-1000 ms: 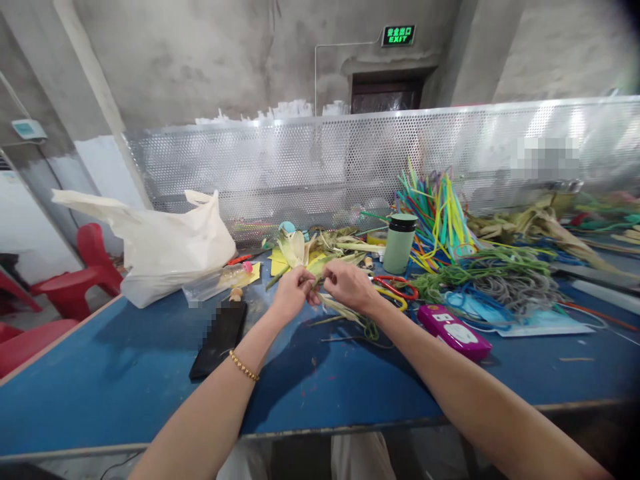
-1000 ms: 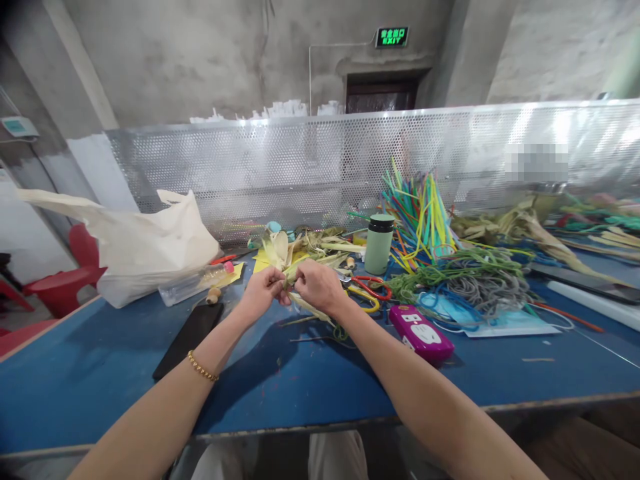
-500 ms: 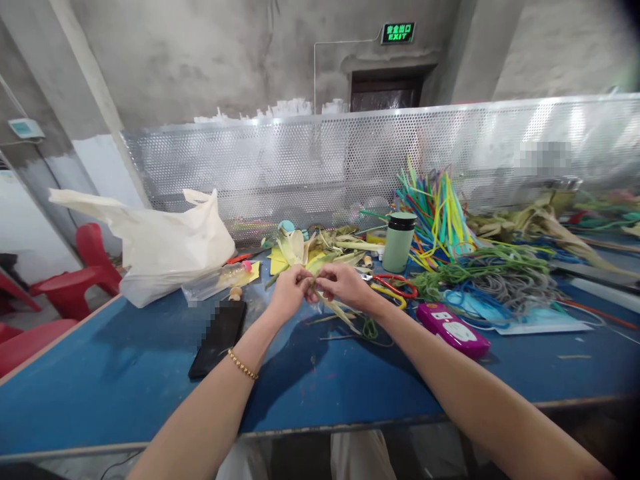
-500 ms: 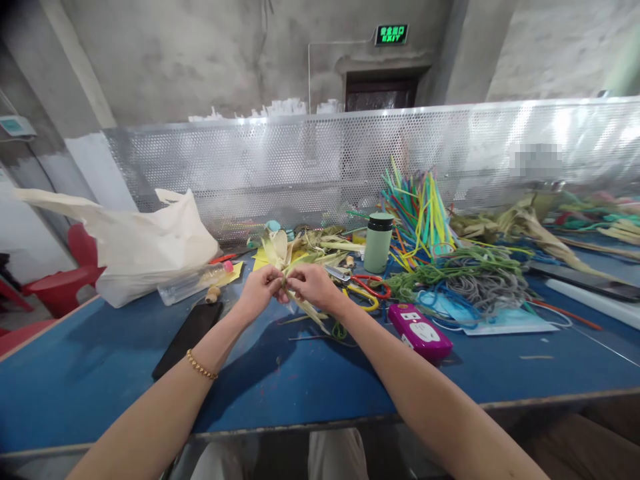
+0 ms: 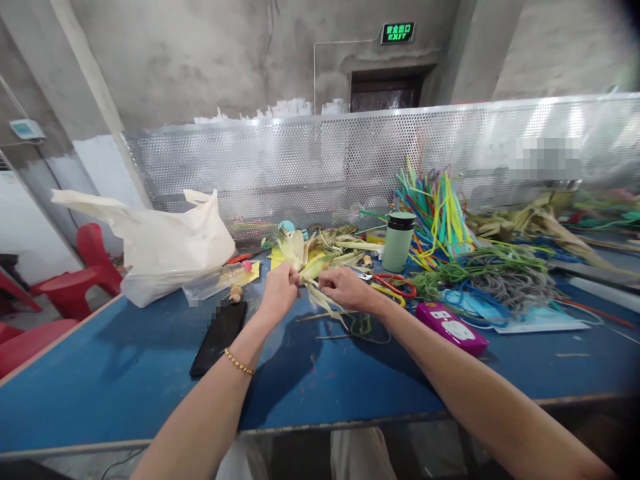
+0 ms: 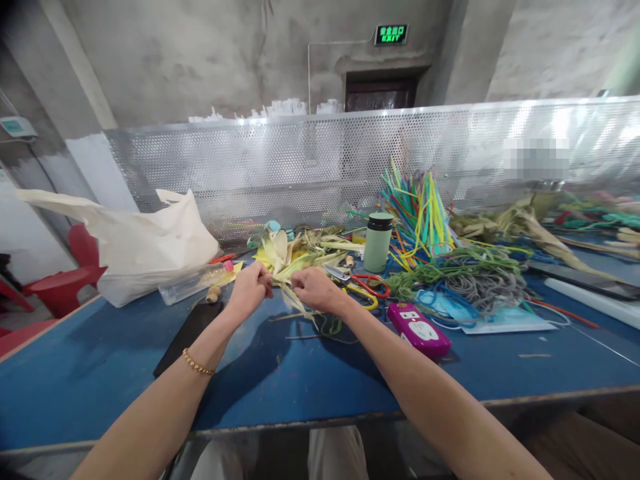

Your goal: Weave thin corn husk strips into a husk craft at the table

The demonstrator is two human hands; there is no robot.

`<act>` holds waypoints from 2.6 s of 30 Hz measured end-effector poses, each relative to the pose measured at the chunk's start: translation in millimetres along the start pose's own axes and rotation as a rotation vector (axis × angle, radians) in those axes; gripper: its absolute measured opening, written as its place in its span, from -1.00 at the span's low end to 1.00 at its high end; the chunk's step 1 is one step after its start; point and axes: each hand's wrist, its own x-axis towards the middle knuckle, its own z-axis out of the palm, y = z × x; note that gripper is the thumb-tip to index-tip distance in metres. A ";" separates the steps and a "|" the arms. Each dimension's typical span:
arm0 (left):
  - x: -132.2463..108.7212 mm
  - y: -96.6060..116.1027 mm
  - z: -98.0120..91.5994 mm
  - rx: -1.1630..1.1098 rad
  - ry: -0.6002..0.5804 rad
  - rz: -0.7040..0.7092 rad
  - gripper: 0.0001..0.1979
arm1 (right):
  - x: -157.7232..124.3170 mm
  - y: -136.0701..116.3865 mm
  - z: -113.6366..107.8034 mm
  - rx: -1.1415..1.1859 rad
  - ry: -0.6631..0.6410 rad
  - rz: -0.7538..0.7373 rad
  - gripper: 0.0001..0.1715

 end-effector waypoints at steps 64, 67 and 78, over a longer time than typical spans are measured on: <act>0.7 -7.7 15.7 -0.631 -0.389 -0.193 -0.83 | -1.9 3.5 1.8 0.383 0.041 0.178 -0.85; 0.2 -8.1 14.8 -0.651 -0.405 -0.192 -0.81 | -2.2 2.4 2.3 0.394 0.025 0.127 -0.78; 1.7 -11.4 18.1 -0.633 -0.414 -0.196 -0.73 | -2.4 5.1 19.7 0.531 0.004 0.217 -0.90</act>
